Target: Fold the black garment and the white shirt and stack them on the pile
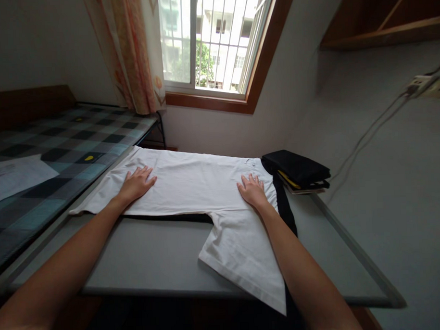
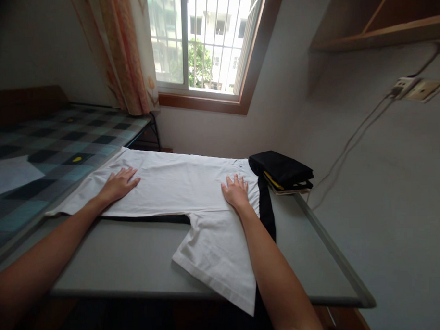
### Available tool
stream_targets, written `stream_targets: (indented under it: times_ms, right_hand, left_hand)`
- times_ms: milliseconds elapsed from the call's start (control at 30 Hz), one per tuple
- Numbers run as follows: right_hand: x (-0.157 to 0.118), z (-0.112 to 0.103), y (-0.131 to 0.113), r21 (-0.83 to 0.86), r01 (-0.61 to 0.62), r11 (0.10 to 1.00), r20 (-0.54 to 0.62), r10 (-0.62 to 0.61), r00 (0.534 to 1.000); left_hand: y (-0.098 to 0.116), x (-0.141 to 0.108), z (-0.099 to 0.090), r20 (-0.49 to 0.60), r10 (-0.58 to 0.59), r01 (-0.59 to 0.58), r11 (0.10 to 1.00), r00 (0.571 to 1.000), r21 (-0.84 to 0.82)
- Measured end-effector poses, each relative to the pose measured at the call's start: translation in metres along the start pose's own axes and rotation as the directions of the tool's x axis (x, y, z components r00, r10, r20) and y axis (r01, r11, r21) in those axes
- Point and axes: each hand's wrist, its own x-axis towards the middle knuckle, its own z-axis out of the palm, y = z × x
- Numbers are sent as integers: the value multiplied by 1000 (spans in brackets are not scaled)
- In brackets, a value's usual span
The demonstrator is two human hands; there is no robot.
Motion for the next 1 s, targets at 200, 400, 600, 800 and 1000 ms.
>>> stream_targets:
  times_ms: [200, 400, 600, 800, 1000]
  right_hand:
    - [1, 2, 1, 3, 2, 1000, -6, -2, 1000]
    - [-1, 0, 0, -10, 1, 1000, -2, -1, 1000]
    - [-3, -4, -2, -9, -4, 1000, 10, 4, 1000]
    - [-2, -3, -2, 4, -5, 1000, 8, 5, 1000]
    - [-2, -2, -1, -6, 1, 1000, 2, -1, 1000]
  left_hand:
    - [1, -1, -1, -7, 0, 0, 1000, 1000, 0]
    - [-1, 1, 2, -11, -1, 1, 1000, 1000, -1]
    - [-2, 1, 2, -2, -5, 5, 1000, 1000, 6]
    - [-1, 1, 2, 2, -3, 3, 1000, 1000, -10]
    - [-1, 1, 2, -6, 1, -1, 1000, 1000, -14]
